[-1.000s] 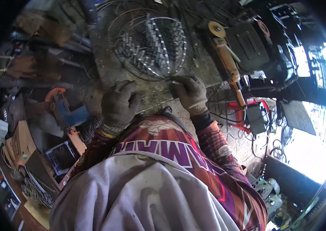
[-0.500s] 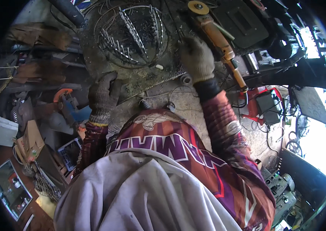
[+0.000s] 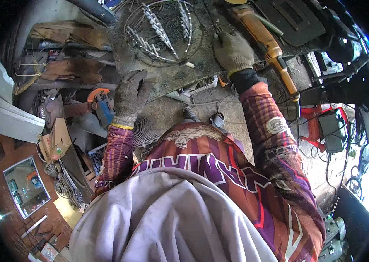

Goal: The person inserts metal rods into the frame of a wire basket by hand.

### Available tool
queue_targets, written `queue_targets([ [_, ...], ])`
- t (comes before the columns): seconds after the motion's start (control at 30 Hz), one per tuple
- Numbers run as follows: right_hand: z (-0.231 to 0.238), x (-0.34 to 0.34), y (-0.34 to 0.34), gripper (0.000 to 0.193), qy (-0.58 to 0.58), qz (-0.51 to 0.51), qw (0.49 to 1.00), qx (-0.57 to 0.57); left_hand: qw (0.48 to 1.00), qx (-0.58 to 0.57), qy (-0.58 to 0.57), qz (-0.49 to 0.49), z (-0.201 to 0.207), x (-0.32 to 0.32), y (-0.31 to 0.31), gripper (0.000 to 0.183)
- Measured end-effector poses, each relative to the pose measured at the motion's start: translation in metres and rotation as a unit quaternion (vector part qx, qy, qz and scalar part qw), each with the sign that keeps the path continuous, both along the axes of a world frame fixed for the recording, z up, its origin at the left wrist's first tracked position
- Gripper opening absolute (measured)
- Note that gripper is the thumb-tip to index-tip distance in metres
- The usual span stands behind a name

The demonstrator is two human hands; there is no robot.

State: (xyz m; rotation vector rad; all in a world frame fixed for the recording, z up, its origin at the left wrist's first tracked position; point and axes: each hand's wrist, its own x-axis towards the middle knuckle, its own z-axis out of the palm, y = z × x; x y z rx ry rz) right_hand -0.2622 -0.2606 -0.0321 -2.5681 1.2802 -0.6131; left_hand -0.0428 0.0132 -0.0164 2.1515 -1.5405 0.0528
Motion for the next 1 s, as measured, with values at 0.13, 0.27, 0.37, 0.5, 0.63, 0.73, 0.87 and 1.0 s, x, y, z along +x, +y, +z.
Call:
queue_targets([
  [0.13,-0.002,-0.002,0.000,0.034,-0.033,0.010,0.999,-0.006,0.998,-0.012,-0.055,-0.014,0.006,-0.007,-0.003,0.032],
  [0.27,-0.010,-0.009,0.001,0.024,-0.075,0.016,0.996,-0.037,0.996,0.082,-0.029,0.014,0.018,-0.015,-0.009,0.031],
  [0.37,-0.012,-0.014,0.002,0.024,-0.164,0.021,0.985,-0.048,0.990,0.134,-0.034,0.030,0.022,-0.014,-0.016,0.029],
  [0.5,-0.006,-0.025,0.010,0.026,-0.232,0.085,0.966,0.072,0.979,0.200,-0.009,0.048,0.027,-0.009,-0.018,0.021],
  [0.63,0.004,-0.027,0.043,0.032,-0.215,0.195,0.955,0.056,0.981,0.183,-0.049,0.032,0.028,-0.016,-0.020,0.020],
  [0.73,0.011,-0.022,0.057,0.036,-0.162,0.222,0.960,0.060,0.977,0.201,-0.056,0.031,0.039,-0.030,-0.017,0.031],
  [0.87,0.022,-0.010,0.063,0.030,-0.049,0.214,0.975,0.025,0.975,0.212,-0.056,0.042,0.048,-0.053,-0.009,0.041],
  [1.0,0.022,0.000,0.068,0.027,0.020,0.215,0.976,-0.018,0.970,0.214,-0.112,0.033,0.046,-0.067,0.002,0.060],
])
